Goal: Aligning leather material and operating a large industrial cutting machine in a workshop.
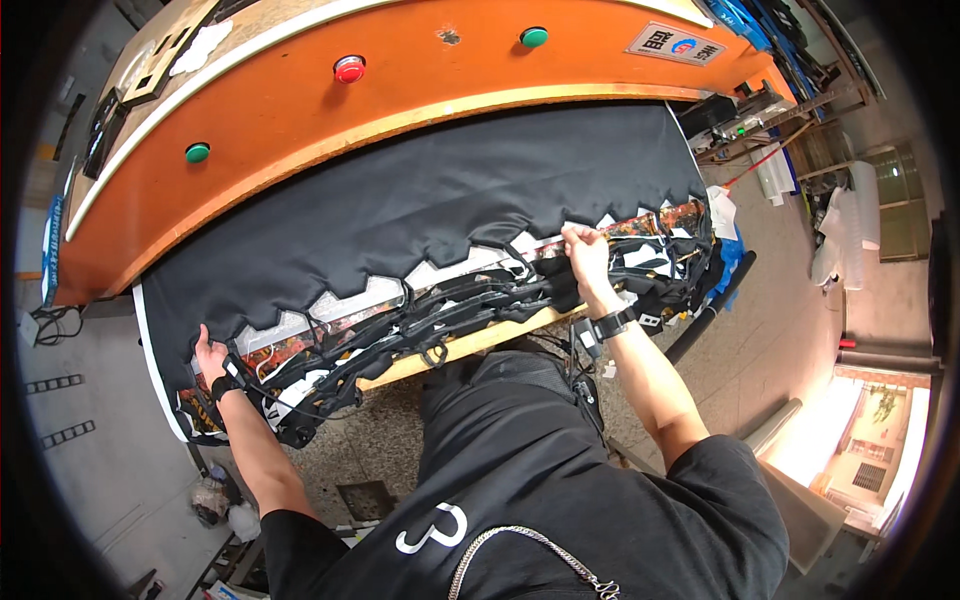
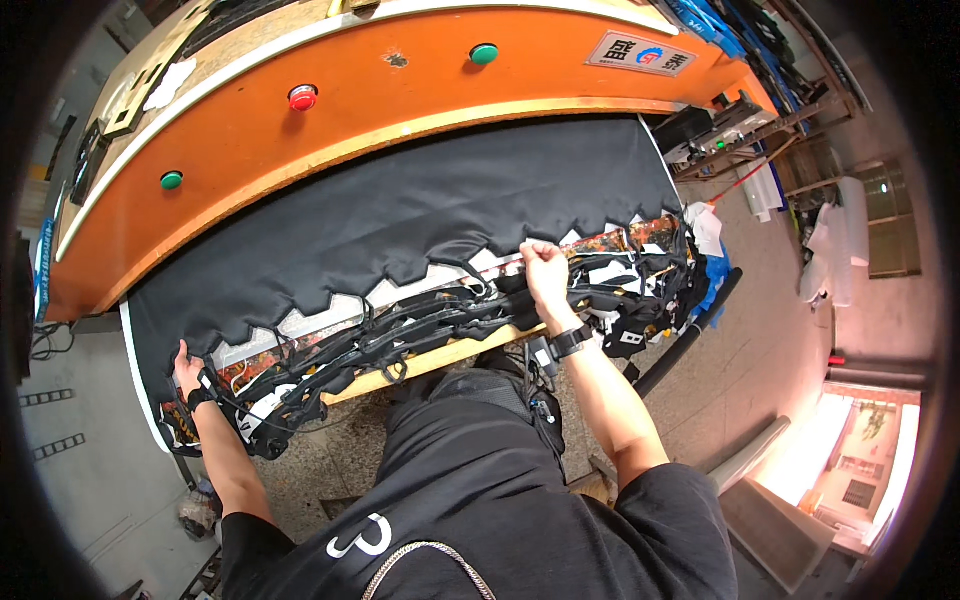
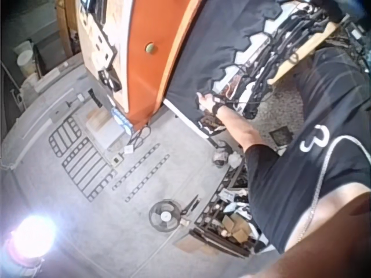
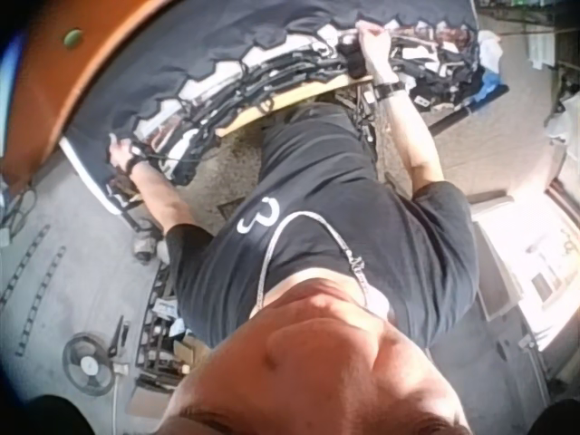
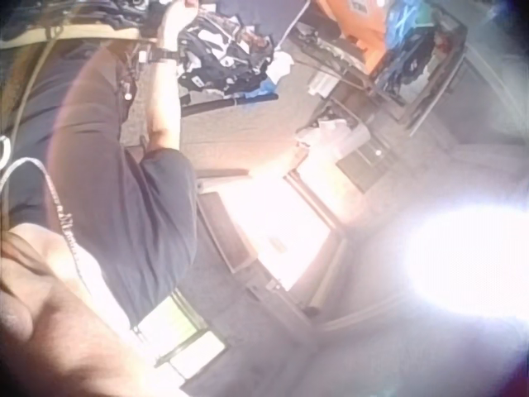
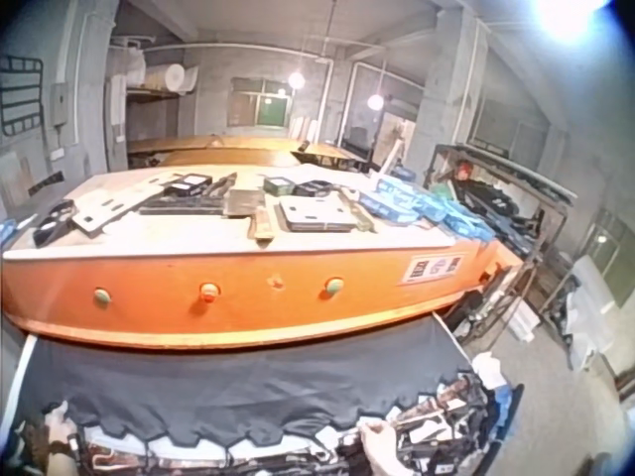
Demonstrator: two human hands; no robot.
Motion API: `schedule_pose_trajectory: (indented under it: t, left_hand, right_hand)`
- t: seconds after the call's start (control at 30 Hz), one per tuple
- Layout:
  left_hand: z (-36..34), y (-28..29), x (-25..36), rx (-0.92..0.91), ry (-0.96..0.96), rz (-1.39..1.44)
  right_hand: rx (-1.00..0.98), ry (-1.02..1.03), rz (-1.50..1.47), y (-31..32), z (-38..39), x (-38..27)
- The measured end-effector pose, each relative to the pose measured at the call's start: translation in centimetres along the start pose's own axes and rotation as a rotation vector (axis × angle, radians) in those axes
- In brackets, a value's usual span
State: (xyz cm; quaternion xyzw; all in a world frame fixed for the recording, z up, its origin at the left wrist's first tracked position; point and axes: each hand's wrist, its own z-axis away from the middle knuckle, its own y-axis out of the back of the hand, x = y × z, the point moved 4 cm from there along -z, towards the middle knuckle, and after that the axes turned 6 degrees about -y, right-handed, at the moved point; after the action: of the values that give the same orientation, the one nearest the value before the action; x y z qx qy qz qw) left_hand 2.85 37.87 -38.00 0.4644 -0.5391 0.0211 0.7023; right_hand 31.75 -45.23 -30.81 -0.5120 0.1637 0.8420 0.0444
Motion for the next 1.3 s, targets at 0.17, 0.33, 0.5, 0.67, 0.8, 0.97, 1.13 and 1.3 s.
schedule_pose_trajectory:
  t: [0.17, 0.33, 0.5, 0.67, 0.8, 0.97, 1.13, 1.3]
  left_hand:
    - [-0.6, 0.0, -1.9, 0.038, 0.246, 0.295]
    - [-0.8, -0.3, -0.8, 0.049, 0.03, -0.047]
    - [-1.4, -0.8, -2.7, 0.171, 0.351, 0.624]
    - [-0.2, -0.9, -0.4, 0.135, -0.022, 0.265]
    - [2.1, -1.5, 3.2, 0.18, -0.095, 0.072]
    - [1.5, -0.9, 4.5, 0.356, 0.33, 0.649]
    - [0.8, -1.6, 3.4, 0.653, 0.618, 1.346]
    - [0.3, -2.2, 2.9, 0.829, 0.647, 1.346]
  right_hand:
    - [-0.122, -0.174, -0.03, -0.1, -1.1, -0.2]
    - [-0.143, -0.283, 0.123, -1.1, -2.0, -1.1]
    - [-0.081, -0.284, 0.073, -1.4, -2.2, -1.2]
    - [-0.116, -0.252, -0.056, -0.8, -2.4, -0.9]
    - [-0.355, -0.224, -0.349, -0.8, -1.9, -0.9]
    - [-0.377, -0.564, -0.615, -1.9, -3.5, -0.1]
    - [-0.449, -0.499, -0.59, -1.9, -6.0, 0.9]
    - [-0.399, -0.416, -0.661, -2.5, -8.5, 2.8]
